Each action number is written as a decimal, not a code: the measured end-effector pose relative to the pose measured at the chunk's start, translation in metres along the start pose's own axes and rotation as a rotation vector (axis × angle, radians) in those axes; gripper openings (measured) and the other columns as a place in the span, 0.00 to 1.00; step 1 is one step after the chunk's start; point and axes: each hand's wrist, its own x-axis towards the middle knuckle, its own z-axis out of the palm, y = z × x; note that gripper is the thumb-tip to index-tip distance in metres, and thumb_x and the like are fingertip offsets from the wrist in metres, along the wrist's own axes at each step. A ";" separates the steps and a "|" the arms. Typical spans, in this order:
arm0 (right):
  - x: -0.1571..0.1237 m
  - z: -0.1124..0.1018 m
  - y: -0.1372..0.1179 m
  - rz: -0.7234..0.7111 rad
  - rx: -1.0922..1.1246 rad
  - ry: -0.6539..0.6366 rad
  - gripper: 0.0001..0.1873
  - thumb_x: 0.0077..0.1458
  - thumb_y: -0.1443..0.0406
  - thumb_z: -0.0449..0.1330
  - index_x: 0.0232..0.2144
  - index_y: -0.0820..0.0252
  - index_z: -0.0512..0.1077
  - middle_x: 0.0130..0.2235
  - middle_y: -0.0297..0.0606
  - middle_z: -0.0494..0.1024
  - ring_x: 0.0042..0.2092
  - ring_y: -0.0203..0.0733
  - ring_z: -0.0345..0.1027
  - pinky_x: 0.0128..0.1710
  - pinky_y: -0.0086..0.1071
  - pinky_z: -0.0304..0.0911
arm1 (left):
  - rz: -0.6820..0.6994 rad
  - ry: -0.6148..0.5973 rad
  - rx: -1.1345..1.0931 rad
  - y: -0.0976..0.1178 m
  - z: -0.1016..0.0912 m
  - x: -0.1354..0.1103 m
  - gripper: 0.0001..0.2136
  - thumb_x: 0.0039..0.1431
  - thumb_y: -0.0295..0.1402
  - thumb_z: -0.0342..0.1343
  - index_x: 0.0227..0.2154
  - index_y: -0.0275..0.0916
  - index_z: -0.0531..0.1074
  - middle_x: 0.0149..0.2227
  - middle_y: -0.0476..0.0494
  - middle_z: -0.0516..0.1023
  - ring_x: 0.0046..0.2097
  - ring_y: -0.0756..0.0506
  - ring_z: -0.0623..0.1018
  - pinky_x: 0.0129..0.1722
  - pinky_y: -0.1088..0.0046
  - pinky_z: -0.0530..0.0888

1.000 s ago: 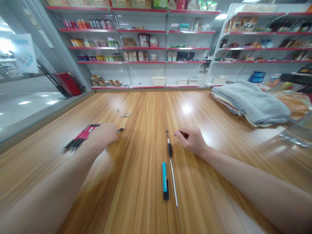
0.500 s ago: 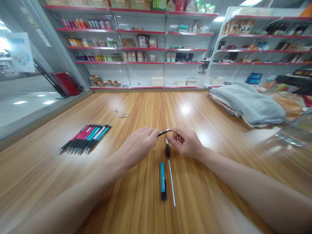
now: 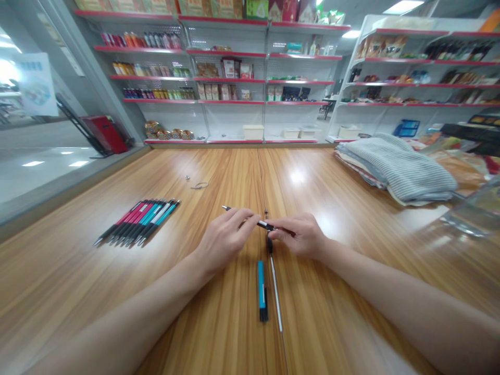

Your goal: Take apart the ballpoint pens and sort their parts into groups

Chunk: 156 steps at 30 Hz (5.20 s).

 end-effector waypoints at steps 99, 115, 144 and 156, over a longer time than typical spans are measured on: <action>0.008 0.004 -0.003 0.192 -0.108 -0.051 0.18 0.65 0.64 0.48 0.21 0.60 0.61 0.25 0.36 0.65 0.30 0.38 0.57 0.30 0.33 0.52 | -0.180 0.038 -0.215 -0.010 0.017 -0.002 0.06 0.64 0.33 0.49 0.37 0.38 0.69 0.35 0.44 0.72 0.37 0.48 0.73 0.38 0.72 0.70; 0.008 0.004 -0.002 0.210 -0.095 -0.034 0.17 0.65 0.64 0.49 0.24 0.60 0.66 0.26 0.38 0.68 0.31 0.39 0.60 0.32 0.34 0.55 | -0.117 -0.021 -0.143 -0.009 0.016 0.000 0.07 0.66 0.29 0.45 0.41 0.36 0.66 0.36 0.43 0.76 0.39 0.46 0.74 0.40 0.68 0.65; 0.006 0.005 -0.001 0.211 -0.100 -0.052 0.16 0.64 0.63 0.49 0.25 0.60 0.67 0.27 0.38 0.69 0.33 0.40 0.62 0.34 0.34 0.56 | -0.166 -0.130 -0.088 -0.002 0.013 0.001 0.10 0.66 0.38 0.46 0.44 0.41 0.68 0.34 0.47 0.69 0.33 0.50 0.72 0.29 0.75 0.67; 0.003 0.007 0.008 0.297 -0.046 0.009 0.07 0.60 0.65 0.56 0.34 0.59 0.74 0.33 0.38 0.74 0.36 0.40 0.66 0.36 0.34 0.61 | -0.246 -0.197 -0.003 -0.003 0.016 -0.002 0.20 0.62 0.27 0.45 0.56 0.48 0.61 0.35 0.46 0.73 0.31 0.47 0.74 0.24 0.74 0.65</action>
